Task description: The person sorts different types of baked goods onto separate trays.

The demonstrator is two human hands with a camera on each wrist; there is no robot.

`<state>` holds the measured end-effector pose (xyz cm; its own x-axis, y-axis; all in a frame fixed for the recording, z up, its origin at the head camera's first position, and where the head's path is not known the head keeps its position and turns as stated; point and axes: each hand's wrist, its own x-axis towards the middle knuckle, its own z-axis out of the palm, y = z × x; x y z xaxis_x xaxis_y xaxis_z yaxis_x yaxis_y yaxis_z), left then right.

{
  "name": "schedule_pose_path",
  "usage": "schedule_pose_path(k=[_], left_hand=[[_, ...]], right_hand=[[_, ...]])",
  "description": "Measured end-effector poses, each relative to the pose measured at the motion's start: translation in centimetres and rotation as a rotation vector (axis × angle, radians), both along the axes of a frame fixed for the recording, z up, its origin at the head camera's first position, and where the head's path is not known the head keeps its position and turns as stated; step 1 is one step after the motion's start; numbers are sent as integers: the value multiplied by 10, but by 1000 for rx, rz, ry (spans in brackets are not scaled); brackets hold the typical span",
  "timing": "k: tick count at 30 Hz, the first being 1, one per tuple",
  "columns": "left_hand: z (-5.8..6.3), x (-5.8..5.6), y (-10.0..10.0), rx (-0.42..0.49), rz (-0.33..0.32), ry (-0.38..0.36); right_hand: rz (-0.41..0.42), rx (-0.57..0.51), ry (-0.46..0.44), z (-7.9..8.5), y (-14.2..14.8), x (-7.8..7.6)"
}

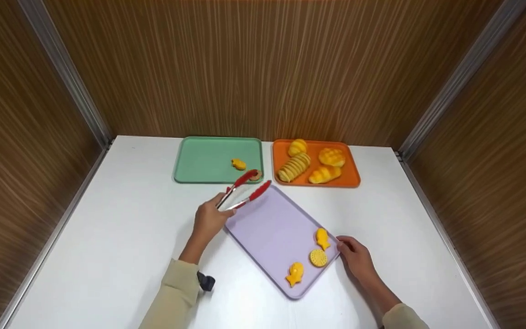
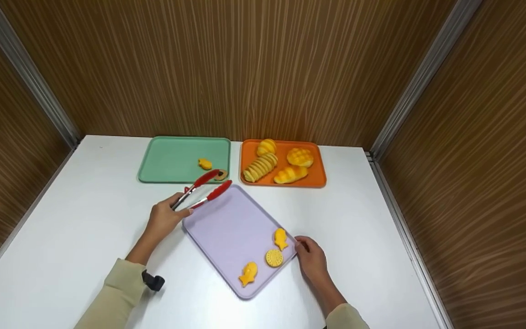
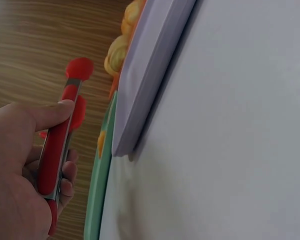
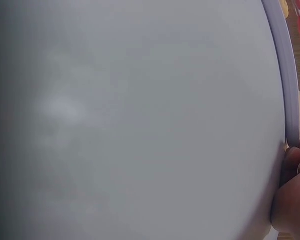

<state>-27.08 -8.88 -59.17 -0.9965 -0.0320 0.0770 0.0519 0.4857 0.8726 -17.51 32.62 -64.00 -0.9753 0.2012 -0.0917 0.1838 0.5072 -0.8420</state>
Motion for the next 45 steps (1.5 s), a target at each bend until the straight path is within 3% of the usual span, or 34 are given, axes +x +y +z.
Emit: schedule_pose_path(k=[7,12,16,22,32,45], left_hand=[[4,28,11,11,-78,26],[5,44,15,-22,-87,15],[4,54,19,-53,-103,20],[0,64,27,-118,-177,57],[-6,67,50,-211,-301,32],[-7,56,72,-322,-405,74]], right_hand=[[-1,-3,-14,1,0,1],[-4,1,14,1,-1,2],[-7,1,11,1,-1,1],[2,-6,-5,1,0,-1],[0,-17,-42,1,0,-1],[-6,-15,-8,-3,1,-3]])
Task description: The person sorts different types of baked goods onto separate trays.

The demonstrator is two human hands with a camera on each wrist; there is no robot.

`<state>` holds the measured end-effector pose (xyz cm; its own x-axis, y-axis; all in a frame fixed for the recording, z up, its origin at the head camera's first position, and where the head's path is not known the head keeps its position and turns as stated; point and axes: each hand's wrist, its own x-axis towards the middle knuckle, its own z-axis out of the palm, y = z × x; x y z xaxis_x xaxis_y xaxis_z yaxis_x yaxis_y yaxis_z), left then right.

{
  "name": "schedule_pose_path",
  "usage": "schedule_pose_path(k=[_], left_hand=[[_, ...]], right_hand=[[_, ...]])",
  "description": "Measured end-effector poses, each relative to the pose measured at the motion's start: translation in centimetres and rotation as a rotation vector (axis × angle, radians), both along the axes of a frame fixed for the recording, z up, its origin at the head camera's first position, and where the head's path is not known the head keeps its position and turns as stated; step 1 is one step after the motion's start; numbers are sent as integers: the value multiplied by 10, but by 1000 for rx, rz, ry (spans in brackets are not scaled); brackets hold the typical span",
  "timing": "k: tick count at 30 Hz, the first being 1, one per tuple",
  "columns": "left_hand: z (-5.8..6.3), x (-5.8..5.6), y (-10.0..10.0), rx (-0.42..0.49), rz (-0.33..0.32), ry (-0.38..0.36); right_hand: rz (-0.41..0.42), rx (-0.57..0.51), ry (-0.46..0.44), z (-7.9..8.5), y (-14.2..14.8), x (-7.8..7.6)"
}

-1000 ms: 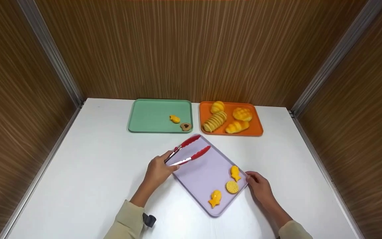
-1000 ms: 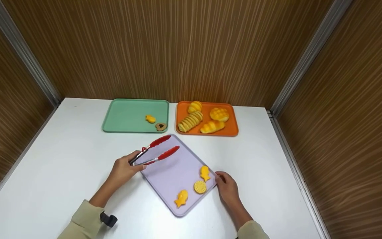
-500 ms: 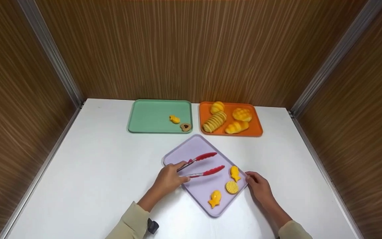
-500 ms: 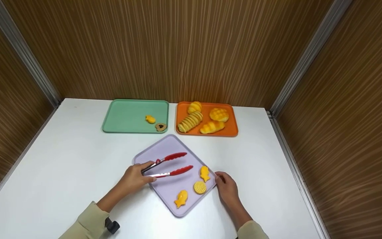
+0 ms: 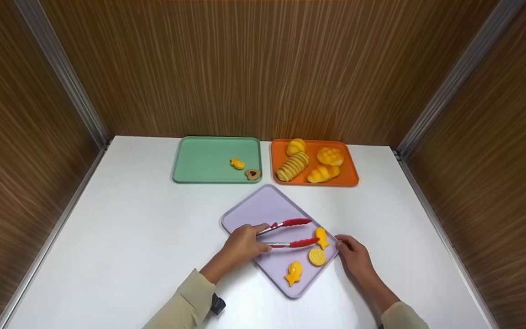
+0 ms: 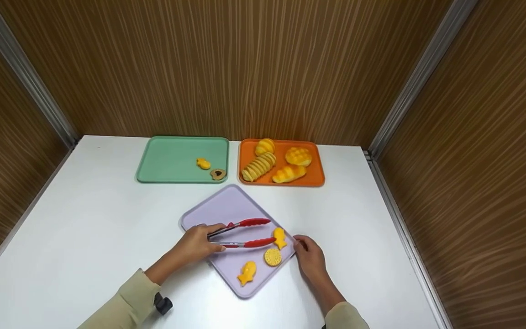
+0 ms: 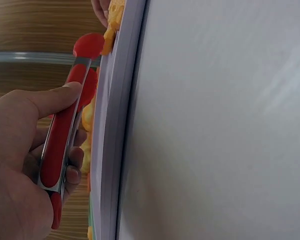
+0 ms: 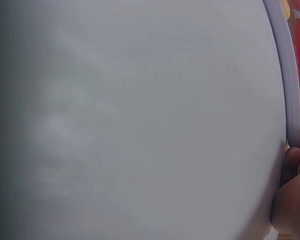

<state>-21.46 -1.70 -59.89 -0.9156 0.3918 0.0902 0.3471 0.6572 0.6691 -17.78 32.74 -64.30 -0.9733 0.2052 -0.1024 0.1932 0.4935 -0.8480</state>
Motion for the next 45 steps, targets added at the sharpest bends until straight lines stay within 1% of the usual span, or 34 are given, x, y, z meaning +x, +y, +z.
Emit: schedule_pose_path(k=[2,9,14,22,24,29,31,37,39,45], left_hand=[[0,-2,0,-1,-11,-20],[0,-13,-1,-27,-79,-37],[0,-21,0,-34,-115,-54],[1,-33,6,-68,-150,-101],[1,-35,7,-60,-160,-97],[-1,-37,8,-29,-213,-26],[-3,-37,8,-23,-223,-14],[-5,-35,9,-8,-208,-25],[-6,-34,8,-1,-201,-44],[-6,-33,1,1,-166,-59]], right_hand=[[5,1,-3,0,-1,0],[2,-18,-24,3,-2,1],[4,-24,-27,4,-3,2],[-7,-24,-11,2,-3,4],[-4,-13,-1,1,-2,4],[6,10,24,1,-2,4],[4,6,21,1,-2,4],[9,-9,29,3,-3,5],[8,-8,30,3,-3,5],[9,-1,16,3,-2,5]])
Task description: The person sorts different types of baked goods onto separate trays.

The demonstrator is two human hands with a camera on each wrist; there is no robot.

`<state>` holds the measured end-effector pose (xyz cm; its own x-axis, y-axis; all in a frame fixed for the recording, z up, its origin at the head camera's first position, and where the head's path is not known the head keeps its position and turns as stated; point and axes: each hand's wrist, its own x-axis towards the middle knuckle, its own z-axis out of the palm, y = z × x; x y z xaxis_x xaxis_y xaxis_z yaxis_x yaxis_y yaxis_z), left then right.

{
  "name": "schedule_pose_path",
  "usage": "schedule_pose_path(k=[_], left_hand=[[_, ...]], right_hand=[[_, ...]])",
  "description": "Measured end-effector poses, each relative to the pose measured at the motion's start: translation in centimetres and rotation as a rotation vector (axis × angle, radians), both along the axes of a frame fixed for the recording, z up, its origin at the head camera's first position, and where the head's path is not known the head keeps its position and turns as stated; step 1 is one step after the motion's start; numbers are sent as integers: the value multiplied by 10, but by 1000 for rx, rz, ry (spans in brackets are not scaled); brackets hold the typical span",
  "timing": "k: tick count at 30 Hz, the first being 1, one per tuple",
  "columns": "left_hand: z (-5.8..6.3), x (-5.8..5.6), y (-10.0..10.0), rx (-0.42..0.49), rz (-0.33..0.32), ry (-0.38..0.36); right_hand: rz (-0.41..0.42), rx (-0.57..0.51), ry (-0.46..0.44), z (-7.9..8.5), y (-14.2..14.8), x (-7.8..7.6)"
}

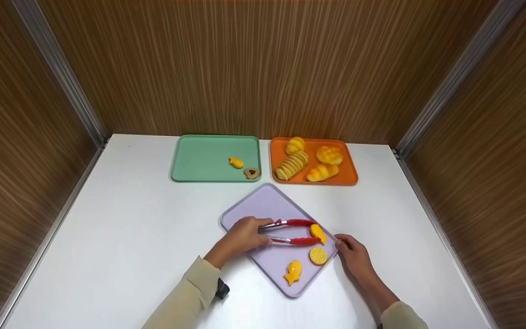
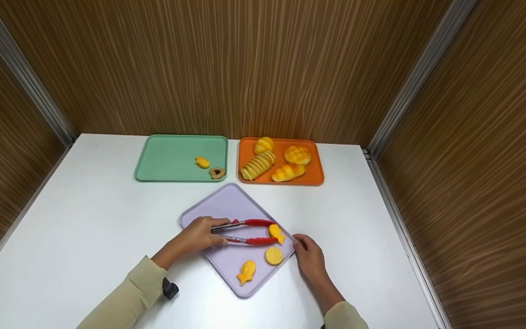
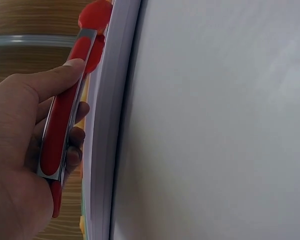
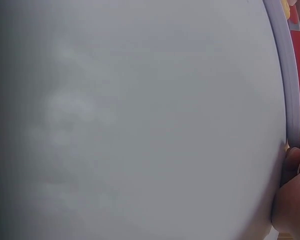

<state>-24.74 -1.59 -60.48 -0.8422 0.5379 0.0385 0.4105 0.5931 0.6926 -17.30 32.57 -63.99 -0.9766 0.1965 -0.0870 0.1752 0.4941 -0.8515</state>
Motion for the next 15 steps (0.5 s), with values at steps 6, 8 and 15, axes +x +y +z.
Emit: schedule_pose_path(k=[6,8,15], left_hand=[[5,2,-16,4,98,-41],[6,3,-23,9,131,-42],[7,6,-46,79,228,-12]], right_hand=[[-4,2,-1,0,0,-1],[-4,-1,4,0,0,-1],[-2,-5,47,-3,0,-1]])
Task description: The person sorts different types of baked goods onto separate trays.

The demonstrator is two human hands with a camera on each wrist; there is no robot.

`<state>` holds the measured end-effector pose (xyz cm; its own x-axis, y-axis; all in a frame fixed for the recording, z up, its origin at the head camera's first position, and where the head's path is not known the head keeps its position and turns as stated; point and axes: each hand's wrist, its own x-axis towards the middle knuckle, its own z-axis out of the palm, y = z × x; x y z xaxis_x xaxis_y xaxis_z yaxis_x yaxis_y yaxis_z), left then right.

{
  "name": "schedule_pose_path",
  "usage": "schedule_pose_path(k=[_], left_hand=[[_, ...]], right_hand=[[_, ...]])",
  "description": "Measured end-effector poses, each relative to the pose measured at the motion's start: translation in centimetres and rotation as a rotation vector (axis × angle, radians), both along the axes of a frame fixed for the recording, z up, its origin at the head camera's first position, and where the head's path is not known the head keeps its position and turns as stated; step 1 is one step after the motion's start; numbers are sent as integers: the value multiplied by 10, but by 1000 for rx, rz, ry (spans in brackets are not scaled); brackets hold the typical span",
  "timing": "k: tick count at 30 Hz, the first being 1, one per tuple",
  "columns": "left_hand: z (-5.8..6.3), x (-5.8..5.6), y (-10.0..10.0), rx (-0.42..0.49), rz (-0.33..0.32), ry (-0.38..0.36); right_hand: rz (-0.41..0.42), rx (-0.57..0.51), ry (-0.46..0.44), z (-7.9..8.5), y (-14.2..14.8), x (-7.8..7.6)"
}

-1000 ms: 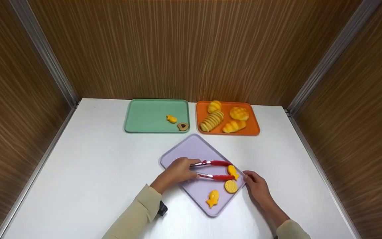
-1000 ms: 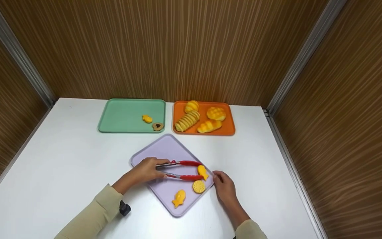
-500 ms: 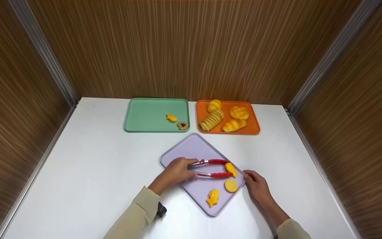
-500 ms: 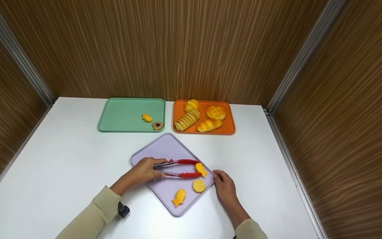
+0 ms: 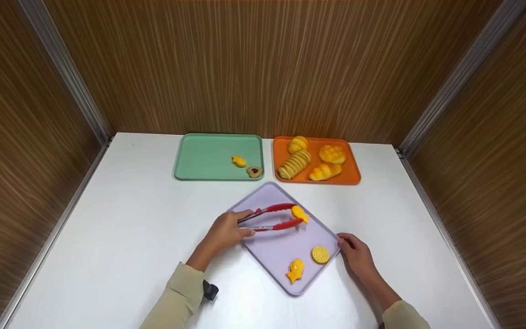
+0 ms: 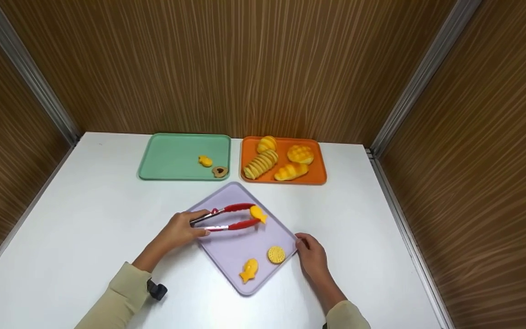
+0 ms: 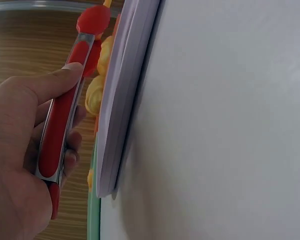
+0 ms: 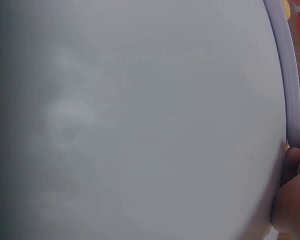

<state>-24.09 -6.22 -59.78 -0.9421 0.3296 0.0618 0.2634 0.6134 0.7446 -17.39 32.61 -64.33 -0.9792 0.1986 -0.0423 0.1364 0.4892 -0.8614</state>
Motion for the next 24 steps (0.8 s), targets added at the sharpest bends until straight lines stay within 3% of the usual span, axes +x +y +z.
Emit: schedule_pose_path(k=[15,24], left_hand=[[3,-14,-49,38,252,25],[6,-27,-69,66,329,65]], right_hand=[[-8,17,-32,2,0,1],[-15,13,-12,1,-1,2]])
